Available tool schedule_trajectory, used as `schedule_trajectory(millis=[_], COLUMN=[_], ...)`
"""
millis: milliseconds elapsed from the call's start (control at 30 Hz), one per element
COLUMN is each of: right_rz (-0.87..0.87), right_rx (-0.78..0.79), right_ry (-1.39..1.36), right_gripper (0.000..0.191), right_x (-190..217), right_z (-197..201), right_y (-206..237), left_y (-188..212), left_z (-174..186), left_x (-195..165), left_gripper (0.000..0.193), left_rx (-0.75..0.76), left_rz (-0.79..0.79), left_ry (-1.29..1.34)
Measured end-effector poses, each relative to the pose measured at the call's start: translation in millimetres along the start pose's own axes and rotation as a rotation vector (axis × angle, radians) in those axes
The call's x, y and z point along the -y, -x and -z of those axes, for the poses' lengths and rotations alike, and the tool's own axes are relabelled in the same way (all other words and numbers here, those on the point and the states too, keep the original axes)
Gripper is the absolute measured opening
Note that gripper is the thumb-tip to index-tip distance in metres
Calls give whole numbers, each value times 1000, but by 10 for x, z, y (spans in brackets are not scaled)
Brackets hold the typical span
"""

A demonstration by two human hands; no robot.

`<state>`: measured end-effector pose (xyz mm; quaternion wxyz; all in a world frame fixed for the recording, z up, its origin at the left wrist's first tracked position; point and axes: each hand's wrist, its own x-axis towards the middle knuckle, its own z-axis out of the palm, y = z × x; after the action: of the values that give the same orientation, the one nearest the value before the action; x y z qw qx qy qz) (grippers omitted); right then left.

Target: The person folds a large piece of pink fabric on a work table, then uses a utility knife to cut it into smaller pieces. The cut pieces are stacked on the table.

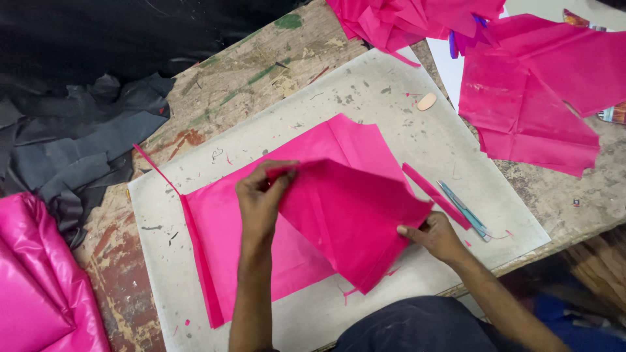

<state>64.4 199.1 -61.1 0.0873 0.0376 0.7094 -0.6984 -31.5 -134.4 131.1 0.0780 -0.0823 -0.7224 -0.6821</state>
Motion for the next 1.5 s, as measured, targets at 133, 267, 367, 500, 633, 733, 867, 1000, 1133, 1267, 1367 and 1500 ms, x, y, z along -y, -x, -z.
schedule_trajectory(millis=[133, 267, 367, 500, 633, 733, 867, 1000, 1133, 1267, 1367, 1500], right_rz=[23, -19, -116, -87, -56, -101, -12, 51, -23, -39, -7, 62], right_rx=[-101, -117, -127, -85, -54, -72, -111, -146, -172, -196, -211, -257], right_ry=[-121, -98, 171, 458, 418, 463, 361, 422, 459, 491, 474, 531], right_gripper=[27, 57, 69, 77, 59, 45, 30, 25, 25, 28, 27, 28], right_x=[138, 343, 482, 643, 661, 556, 371, 288, 320, 388, 425, 463], right_z=[-2, -39, -129, -214, -282, -315, -295, -206, -137, -103, -81, -40], right_y=[-265, -463, -340, -88, 39, 66, 57, 8, -13, -71, -169, -322], left_y=[-447, -550, -522, -483, -451, -436, -440, -470, -545, -621, -681, -759], left_z=[96, 76, 56, 61, 44, 10, 2, 102, 295, 440, 491, 506], left_x=[949, 1724, 2040, 2159, 2130, 2101, 2105, 2133, 2109, 2033, 1962, 1875], left_gripper=[15, 13, 11, 11, 12, 11, 11, 13, 24, 26, 30, 32], left_rx=[-181, -283, -377, -452, -464, -479, -474, -469, -476, -389, -353, -323], left_rz=[243, 250, 287, 265, 234, 231, 211, 188, 179, 221, 238, 297], left_ry=[104, 82, 54, 4, -25, -84, -78, -248, -450, -521, -610, -690])
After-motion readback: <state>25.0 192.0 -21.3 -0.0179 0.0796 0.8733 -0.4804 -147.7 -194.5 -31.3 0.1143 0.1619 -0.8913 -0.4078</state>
